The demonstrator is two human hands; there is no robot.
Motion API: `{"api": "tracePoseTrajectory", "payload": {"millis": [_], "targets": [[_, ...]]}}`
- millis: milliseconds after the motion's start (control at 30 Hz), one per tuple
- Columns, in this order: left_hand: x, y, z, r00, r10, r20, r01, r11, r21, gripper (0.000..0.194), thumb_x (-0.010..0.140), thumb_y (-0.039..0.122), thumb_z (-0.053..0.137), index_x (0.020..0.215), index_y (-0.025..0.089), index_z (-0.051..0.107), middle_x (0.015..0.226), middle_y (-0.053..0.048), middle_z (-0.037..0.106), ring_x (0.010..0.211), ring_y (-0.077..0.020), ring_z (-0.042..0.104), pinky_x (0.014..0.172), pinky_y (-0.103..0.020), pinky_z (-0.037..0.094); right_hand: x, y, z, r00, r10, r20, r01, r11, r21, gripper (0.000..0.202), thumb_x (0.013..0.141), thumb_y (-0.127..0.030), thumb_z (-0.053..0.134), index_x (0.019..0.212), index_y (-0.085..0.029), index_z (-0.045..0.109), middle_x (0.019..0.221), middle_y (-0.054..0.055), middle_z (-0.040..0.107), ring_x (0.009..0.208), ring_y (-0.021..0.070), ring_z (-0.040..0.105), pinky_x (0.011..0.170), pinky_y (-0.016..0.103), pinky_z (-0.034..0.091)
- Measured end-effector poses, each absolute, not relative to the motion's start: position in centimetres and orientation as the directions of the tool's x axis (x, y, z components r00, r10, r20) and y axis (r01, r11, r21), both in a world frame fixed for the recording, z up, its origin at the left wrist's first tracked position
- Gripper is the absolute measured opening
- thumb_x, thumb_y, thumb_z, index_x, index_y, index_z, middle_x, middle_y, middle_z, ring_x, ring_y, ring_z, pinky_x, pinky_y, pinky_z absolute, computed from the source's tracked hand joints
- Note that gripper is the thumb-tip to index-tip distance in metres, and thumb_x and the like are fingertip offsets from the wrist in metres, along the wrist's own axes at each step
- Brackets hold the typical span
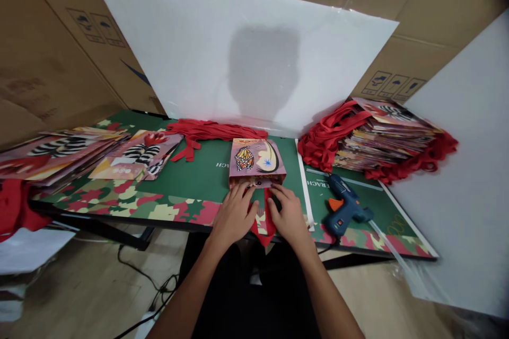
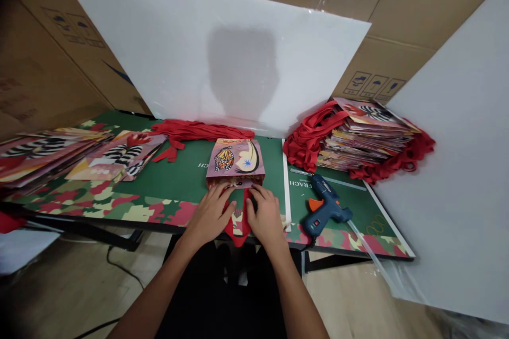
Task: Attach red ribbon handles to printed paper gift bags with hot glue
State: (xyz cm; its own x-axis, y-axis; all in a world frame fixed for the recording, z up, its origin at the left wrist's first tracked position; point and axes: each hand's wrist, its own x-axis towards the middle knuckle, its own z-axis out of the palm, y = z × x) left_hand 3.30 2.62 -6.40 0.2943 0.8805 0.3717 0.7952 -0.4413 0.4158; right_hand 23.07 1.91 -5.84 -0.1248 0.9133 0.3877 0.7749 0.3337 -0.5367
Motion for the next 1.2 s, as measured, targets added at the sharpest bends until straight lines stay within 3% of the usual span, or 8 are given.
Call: {"api": "tracePoseTrajectory", "payload": {"millis": [267, 433, 600, 700, 867, 1000, 1200], "targets": [[3.3, 2.7, -6.5, 0.309, 0.870, 0.383, 0.760, -0.469, 0.450, 0.046, 0.108, 0.033, 0.050, 0.151, 0.019, 0.058, 0.154, -0.014, 0.061, 0.148, -0.0336, 0.053, 0.128, -0.056, 0.042, 22.8, 1.6, -5.8, -0.108, 0.915, 0.389, 0.788, 0.317, -0.528, 0.034, 0.107, -0.027, 0.054, 0.132, -0.020, 0.076, 0.134, 0.015, 0.070, 0.127, 0.0327, 0.064, 0.105, 0.048, 0.051], [3.3, 2.4, -5.9, 0.293, 0.857, 0.423, 0.726, -0.488, 0.485, 0.045, 0.108, 0.030, 0.049, 0.152, 0.020, 0.056, 0.157, -0.012, 0.059, 0.149, -0.0307, 0.052, 0.127, -0.053, 0.043, 23.0, 1.3, -5.3, -0.075, 0.897, 0.436, 0.730, 0.347, -0.588, 0.035, 0.111, -0.027, 0.046, 0.129, -0.019, 0.075, 0.131, 0.014, 0.072, 0.123, 0.0261, 0.068, 0.108, 0.040, 0.054], [2.7, 1.8, -5.4, 0.192, 0.852, 0.487, 0.721, -0.459, 0.520, 0.030, 0.108, 0.024, 0.043, 0.125, 0.020, 0.068, 0.131, -0.012, 0.068, 0.129, -0.0270, 0.062, 0.113, -0.046, 0.054, 23.5, 1.2, -5.2, -0.028, 0.884, 0.467, 0.702, 0.350, -0.620, 0.033, 0.111, -0.025, 0.044, 0.124, -0.019, 0.074, 0.123, 0.013, 0.074, 0.117, 0.0242, 0.071, 0.106, 0.037, 0.057], [2.5, 1.8, -5.5, 0.131, 0.857, 0.498, 0.749, -0.415, 0.517, 0.031, 0.107, 0.020, 0.038, 0.115, 0.019, 0.068, 0.118, -0.013, 0.070, 0.117, -0.0280, 0.064, 0.106, -0.047, 0.056, 23.4, 1.3, -5.2, -0.026, 0.888, 0.459, 0.724, 0.333, -0.604, 0.034, 0.110, -0.026, 0.043, 0.125, -0.019, 0.074, 0.125, 0.015, 0.074, 0.119, 0.0251, 0.070, 0.107, 0.038, 0.056], [3.6, 2.2, -5.5, 0.212, 0.868, 0.449, 0.807, -0.414, 0.421, 0.041, 0.102, 0.027, 0.053, 0.141, 0.019, 0.064, 0.155, -0.017, 0.061, 0.141, -0.0389, 0.055, 0.114, -0.060, 0.048, 22.2, 2.0, -4.5, -0.132, 0.905, 0.403, 0.796, 0.339, -0.501, 0.040, 0.110, -0.033, 0.050, 0.143, -0.020, 0.068, 0.150, 0.016, 0.065, 0.141, 0.0303, 0.056, 0.118, 0.049, 0.042], [4.4, 2.3, -5.6, 0.247, 0.883, 0.399, 0.843, -0.399, 0.361, 0.051, 0.099, 0.027, 0.055, 0.149, 0.015, 0.059, 0.158, -0.023, 0.058, 0.148, -0.0430, 0.051, 0.120, -0.069, 0.037, 21.1, 3.0, -4.1, -0.197, 0.928, 0.315, 0.844, 0.324, -0.428, 0.044, 0.107, -0.032, 0.056, 0.149, -0.023, 0.065, 0.154, 0.014, 0.064, 0.143, 0.0319, 0.054, 0.119, 0.052, 0.035], [3.8, 2.2, -5.6, 0.194, 0.902, 0.385, 0.875, -0.336, 0.348, 0.063, 0.102, 0.024, 0.047, 0.164, 0.014, 0.041, 0.163, -0.020, 0.055, 0.152, -0.0366, 0.048, 0.123, -0.060, 0.037, 20.9, 3.4, -4.3, -0.148, 0.952, 0.268, 0.888, 0.247, -0.388, 0.046, 0.111, -0.021, 0.039, 0.152, -0.020, 0.061, 0.157, 0.014, 0.061, 0.143, 0.0272, 0.054, 0.118, 0.048, 0.035]]}}
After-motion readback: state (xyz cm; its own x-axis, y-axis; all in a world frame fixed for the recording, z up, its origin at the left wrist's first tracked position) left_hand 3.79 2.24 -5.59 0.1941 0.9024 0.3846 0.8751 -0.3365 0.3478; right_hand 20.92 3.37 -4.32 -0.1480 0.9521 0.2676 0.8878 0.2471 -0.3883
